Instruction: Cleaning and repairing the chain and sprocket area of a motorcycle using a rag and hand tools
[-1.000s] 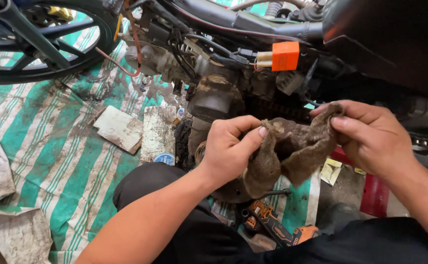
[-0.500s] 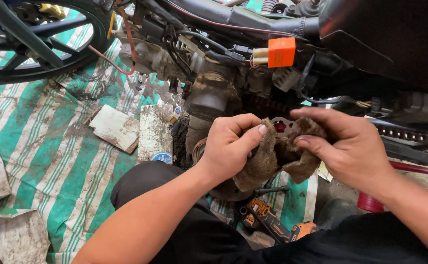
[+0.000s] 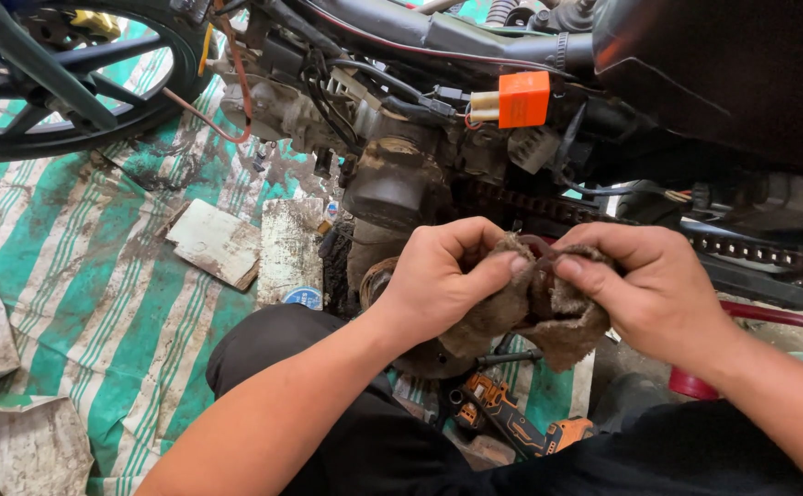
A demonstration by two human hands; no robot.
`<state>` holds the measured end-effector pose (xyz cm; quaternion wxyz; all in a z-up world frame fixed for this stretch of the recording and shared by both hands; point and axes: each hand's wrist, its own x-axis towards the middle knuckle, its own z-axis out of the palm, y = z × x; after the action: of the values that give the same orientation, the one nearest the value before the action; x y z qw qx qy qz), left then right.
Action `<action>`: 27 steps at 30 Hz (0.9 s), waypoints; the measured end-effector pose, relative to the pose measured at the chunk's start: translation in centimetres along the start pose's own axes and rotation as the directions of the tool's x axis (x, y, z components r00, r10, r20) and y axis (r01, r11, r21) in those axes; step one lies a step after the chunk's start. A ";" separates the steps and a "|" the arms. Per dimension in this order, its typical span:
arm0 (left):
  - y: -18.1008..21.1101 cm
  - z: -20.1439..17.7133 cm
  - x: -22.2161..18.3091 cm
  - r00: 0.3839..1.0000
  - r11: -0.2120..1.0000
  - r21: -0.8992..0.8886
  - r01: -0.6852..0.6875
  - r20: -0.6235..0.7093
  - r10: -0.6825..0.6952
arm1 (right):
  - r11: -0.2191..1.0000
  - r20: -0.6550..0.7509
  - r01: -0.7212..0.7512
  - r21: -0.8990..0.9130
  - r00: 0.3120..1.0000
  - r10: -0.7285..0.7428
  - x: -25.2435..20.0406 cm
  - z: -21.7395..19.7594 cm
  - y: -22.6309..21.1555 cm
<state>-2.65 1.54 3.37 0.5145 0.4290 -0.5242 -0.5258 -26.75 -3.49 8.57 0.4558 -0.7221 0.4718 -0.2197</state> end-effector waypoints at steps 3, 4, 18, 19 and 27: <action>-0.1 0.2 0.1 0.999 0.999 -0.040 0.002 0.037 0.000 | 0.998 0.064 0.043 0.041 0.997 -0.045 0.0 0.3 -0.3; 0.1 0.1 0.1 0.999 0.999 -0.039 0.002 0.037 -0.001 | 0.998 0.065 0.043 0.042 0.997 -0.046 0.1 0.4 -0.5; 0.0 -2.5 0.4 0.984 0.991 -0.080 0.107 0.154 -0.094 | 0.477 0.126 0.683 -0.553 0.634 -0.763 -0.5 -2.8 -1.0; -0.4 -2.5 0.4 0.984 0.991 -0.082 0.104 0.150 -0.091 | 0.473 0.130 0.686 -0.553 0.632 -0.764 -0.6 -3.1 -1.1; -0.5 -1.3 -0.2 0.949 0.912 -0.335 0.235 0.283 -0.141 | 0.217 0.325 0.821 -0.529 0.431 -0.842 -0.5 -3.5 -1.1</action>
<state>-1.40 1.51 2.75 0.4607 0.3043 -0.4346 -0.7115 -29.06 -4.47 11.25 -0.0061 -0.9605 0.0624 -0.2711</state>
